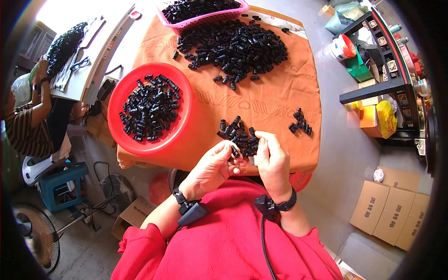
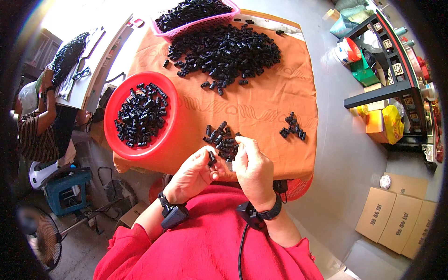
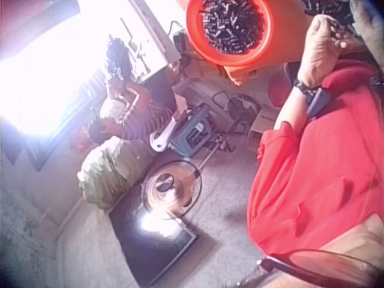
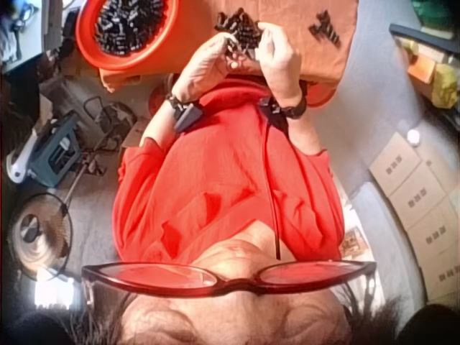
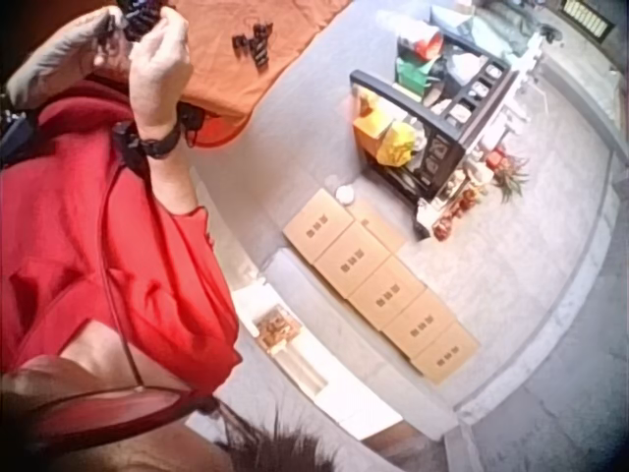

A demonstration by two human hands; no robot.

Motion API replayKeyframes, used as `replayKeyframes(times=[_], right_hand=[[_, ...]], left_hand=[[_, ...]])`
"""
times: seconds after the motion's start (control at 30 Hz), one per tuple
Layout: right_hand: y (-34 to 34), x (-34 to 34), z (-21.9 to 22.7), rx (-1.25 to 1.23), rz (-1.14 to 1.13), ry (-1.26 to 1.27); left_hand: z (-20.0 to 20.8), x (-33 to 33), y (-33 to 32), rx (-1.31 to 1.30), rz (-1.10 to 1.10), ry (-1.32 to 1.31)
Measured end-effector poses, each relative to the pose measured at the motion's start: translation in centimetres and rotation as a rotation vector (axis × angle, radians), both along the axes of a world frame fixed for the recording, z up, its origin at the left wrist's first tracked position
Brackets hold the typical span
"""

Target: Assembling small plastic components for manufacturing by hand at a workbench.

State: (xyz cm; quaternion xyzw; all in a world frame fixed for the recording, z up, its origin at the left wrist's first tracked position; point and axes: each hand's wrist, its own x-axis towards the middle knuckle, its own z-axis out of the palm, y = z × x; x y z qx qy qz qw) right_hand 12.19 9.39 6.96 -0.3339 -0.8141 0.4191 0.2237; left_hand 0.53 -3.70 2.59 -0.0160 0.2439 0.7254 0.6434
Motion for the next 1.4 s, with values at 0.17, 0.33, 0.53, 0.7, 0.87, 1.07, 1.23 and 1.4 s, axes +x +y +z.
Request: replayKeyframes(times=[0.17,0.33,0.53,0.7,0.87,1.07,1.23,1.4], right_hand=[[0.1,0.2,-0.5,-0.024,0.0,-0.003],[0.2,0.3,-0.7,-0.01,0.008,-0.007],[0.1,0.3,-0.4,0.01,0.001,-0.011],[0.2,0.5,-0.8,-0.014,-0.019,0.013],[0.7,0.8,-0.4,0.005,-0.032,0.015],[1.2,1.4,-0.3,0.012,-0.041,-0.017],[1.5,1.6,-1.2,0.125,-0.036,-0.001],[1.2,1.5,-0.5,0.005,-0.027,-0.015]], left_hand=[[-0.7,0.2,0.2,0.068,0.032,0.012],[-0.8,0.1,0.1,0.051,0.013,-0.003],[0.5,-0.2,0.1,-0.064,-0.002,-0.058],[1.3,-1.5,-0.3,-0.075,0.052,-0.068],[3.2,-5.4,-1.2,-0.429,0.35,0.789],[3.8,-10.5,-2.6,-1.012,0.598,1.835],[2.9,-10.5,-2.3,-1.179,0.717,2.059],[1.7,-6.9,0.0,-0.458,0.305,2.051]])
